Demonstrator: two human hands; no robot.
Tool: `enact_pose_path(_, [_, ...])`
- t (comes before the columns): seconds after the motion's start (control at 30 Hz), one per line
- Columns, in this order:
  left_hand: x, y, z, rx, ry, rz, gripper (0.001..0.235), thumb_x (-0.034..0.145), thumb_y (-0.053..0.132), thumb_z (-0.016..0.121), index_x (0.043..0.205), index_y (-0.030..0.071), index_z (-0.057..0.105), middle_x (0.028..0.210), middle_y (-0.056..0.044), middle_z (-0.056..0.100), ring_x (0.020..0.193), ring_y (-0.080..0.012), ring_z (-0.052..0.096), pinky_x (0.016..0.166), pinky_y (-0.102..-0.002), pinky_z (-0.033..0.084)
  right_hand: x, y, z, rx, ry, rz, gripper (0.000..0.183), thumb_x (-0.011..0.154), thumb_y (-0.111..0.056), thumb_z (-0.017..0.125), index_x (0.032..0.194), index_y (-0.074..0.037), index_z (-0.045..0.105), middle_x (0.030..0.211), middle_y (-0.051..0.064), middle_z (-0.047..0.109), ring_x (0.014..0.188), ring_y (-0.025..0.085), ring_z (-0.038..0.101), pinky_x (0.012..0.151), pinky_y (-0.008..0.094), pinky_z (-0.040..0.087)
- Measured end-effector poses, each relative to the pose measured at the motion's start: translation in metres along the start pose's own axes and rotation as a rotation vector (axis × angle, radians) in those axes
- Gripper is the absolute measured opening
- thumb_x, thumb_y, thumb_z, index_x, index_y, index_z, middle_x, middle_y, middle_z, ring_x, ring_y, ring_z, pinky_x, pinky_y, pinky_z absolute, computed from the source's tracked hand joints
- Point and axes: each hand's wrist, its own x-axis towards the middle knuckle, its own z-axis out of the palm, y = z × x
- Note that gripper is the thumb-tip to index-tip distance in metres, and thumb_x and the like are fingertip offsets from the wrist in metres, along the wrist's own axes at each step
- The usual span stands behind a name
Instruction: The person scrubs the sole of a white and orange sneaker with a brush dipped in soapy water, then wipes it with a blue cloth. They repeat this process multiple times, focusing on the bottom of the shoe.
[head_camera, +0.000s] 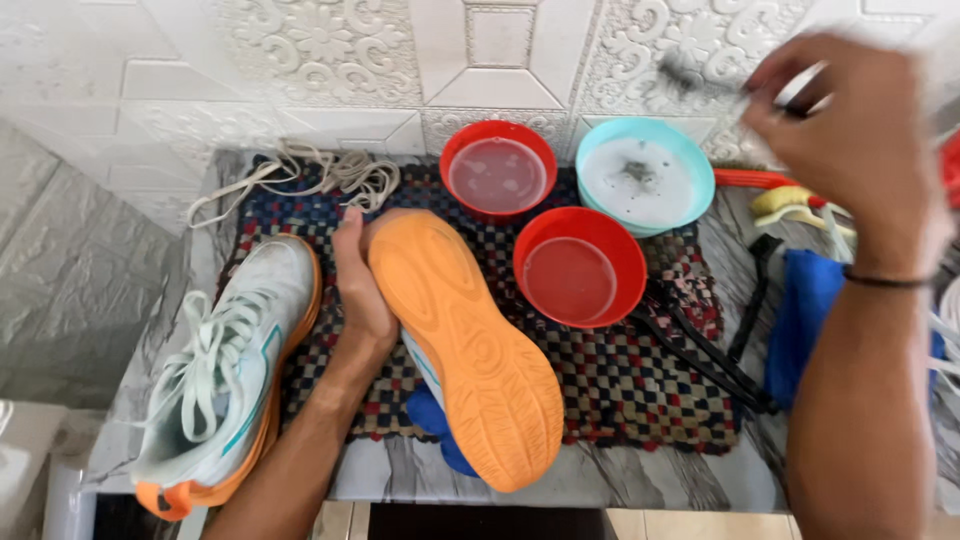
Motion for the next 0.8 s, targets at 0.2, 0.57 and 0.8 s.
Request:
enact_pose_path(0.2, [-0.004, 0.003, 0.005, 0.005, 0.038, 0.024, 0.069, 0.100, 0.050, 0.033, 0.095, -0.005, 0.074, 0.091, -0.018, 0.076, 0.086, -0.0281, 0.071, 0.078, -0.034, 0.054, 0.002, -0.067, 0.020, 0.294, 0.089, -0.206, 0.021, 0.107, 0.009, 0.068, 0.127, 0.002, 0.067, 0.121, 0.017, 0.073, 0.088, 0.024, 0.068, 0.064, 0.032, 0.054])
enact_pose_path(0.57, [-0.018, 0.014, 0.019, 0.147, 0.001, 0.091, 0.065, 0.107, 0.050, 0.029, 0.094, 0.009, 0.078, 0.077, -0.011, 0.069, 0.081, -0.0169, 0.066, 0.098, -0.032, 0.053, 0.022, -0.105, 0.066, 0.306, -0.230, -0.262, 0.017, 0.087, -0.006, 0.072, 0.101, -0.004, 0.080, 0.089, 0.017, 0.074, 0.070, 0.036, 0.065, 0.070, 0.050, 0.054])
enact_pose_path(0.8, [-0.004, 0.001, 0.004, -0.036, 0.013, 0.002, 0.070, 0.100, 0.052, 0.033, 0.099, -0.004, 0.074, 0.095, -0.019, 0.076, 0.091, -0.0303, 0.072, 0.081, -0.037, 0.055, 0.024, -0.076, 0.070, 0.161, -0.114, -0.463, 0.008, 0.095, -0.015, 0.075, 0.099, -0.008, 0.074, 0.094, 0.008, 0.073, 0.083, 0.028, 0.066, 0.072, 0.044, 0.044])
